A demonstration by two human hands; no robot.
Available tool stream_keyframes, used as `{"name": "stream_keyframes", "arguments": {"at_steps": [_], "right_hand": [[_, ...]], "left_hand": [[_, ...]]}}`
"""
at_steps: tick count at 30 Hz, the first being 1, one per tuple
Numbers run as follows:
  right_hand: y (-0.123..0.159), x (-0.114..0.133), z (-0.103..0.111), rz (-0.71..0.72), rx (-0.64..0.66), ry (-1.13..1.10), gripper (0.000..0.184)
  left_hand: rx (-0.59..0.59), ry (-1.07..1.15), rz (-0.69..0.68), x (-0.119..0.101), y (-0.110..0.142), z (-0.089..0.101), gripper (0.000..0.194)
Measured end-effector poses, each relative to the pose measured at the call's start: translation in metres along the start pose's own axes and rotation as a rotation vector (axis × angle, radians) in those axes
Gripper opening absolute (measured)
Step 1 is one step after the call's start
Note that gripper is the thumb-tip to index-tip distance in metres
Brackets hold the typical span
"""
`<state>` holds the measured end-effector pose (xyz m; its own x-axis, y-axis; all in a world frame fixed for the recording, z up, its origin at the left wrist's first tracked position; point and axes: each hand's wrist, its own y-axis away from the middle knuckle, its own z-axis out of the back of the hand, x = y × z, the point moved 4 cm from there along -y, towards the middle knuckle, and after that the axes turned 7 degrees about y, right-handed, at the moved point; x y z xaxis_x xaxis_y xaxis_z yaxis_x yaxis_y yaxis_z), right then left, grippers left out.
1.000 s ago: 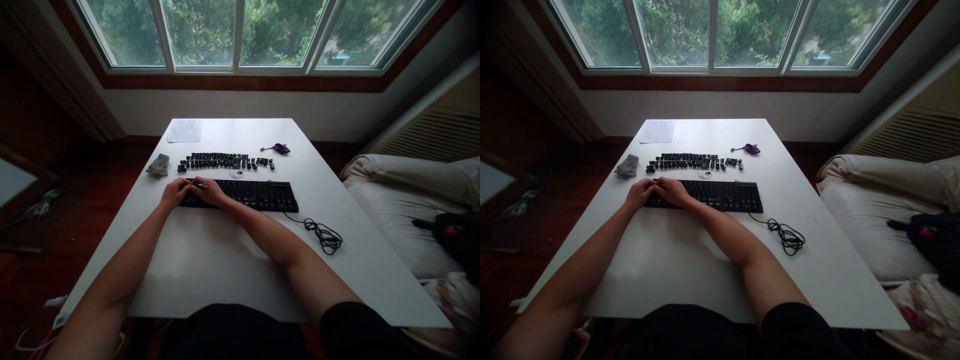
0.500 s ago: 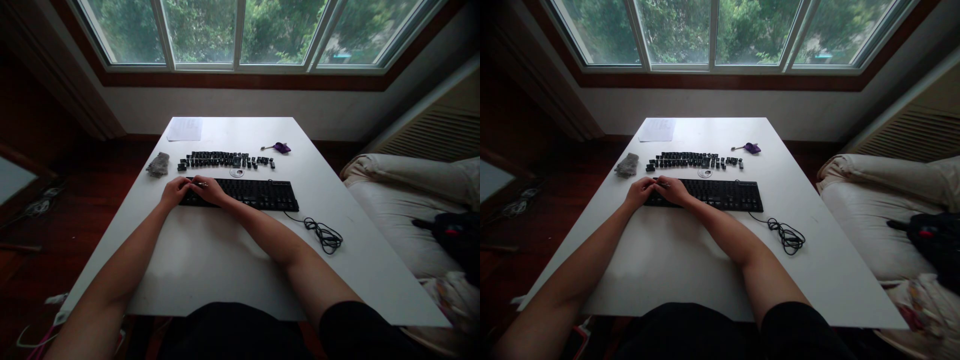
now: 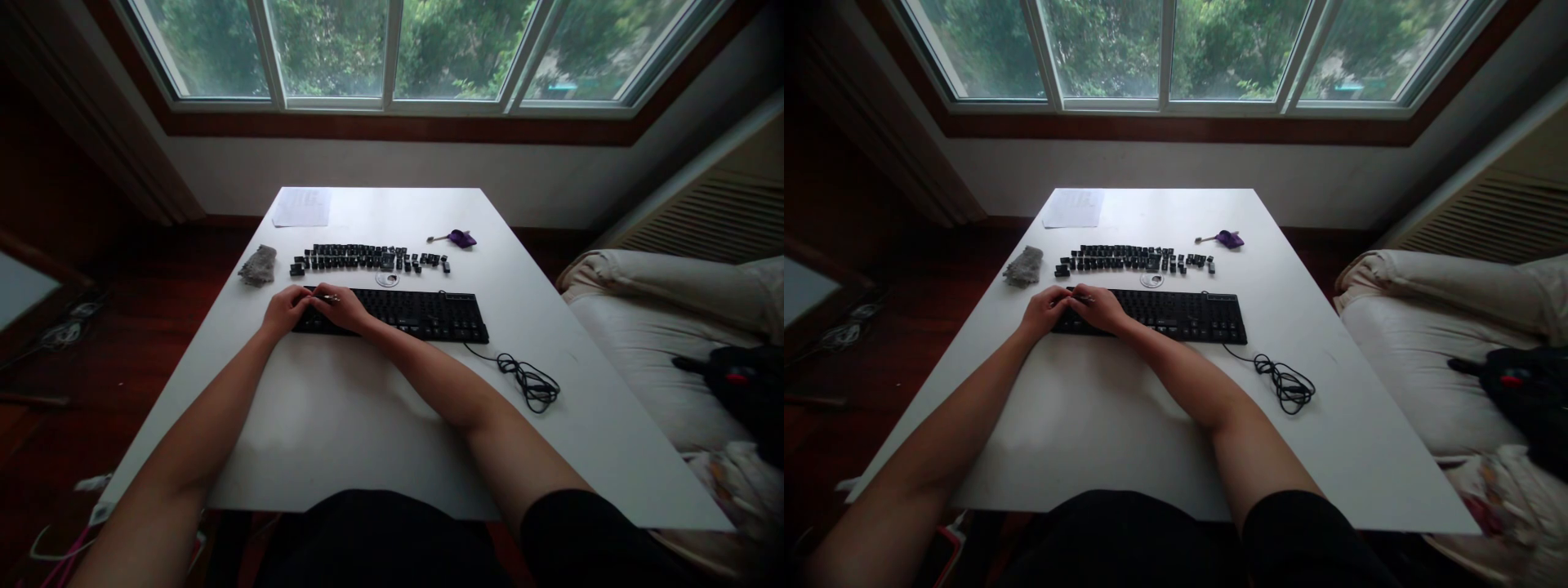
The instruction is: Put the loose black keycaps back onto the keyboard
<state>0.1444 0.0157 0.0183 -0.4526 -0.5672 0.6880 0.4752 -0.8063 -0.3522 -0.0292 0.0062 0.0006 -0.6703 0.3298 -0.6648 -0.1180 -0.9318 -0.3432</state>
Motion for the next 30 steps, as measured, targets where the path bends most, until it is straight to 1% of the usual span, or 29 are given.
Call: {"name": "stream_keyframes", "arguments": {"at_steps": [5,10,14,23,30], "right_hand": [[0.0002,0.0011,0.0006,0.012,-0.002,-0.002,0.028],[0.0002,-0.0016,-0.0018,-0.006,0.000,-0.007,0.029],[0.0000,-0.0020,-0.0023,0.008,-0.010,-0.015,0.028],[0.0002,-0.0023,-0.0027,0.001,-0.019,-0.015,0.025],[-0.0001,-0.0018,-0.0020,0.024,-0.020,-0.013,0.026]], "left_hand": [[0.001,-0.001,-0.014,0.0007,-0.0001,0.0001,0.026],[0.010,0.000,-0.004,0.0017,-0.0002,-0.0004,0.026],[0.011,0.005,-0.001,0.0009,-0.0001,0.0000,0.027],[-0.001,0.006,-0.034,-0.0002,0.0002,0.0003,0.025],[0.011,0.004,-0.005,0.0003,-0.0001,0.0008,0.026]]}}
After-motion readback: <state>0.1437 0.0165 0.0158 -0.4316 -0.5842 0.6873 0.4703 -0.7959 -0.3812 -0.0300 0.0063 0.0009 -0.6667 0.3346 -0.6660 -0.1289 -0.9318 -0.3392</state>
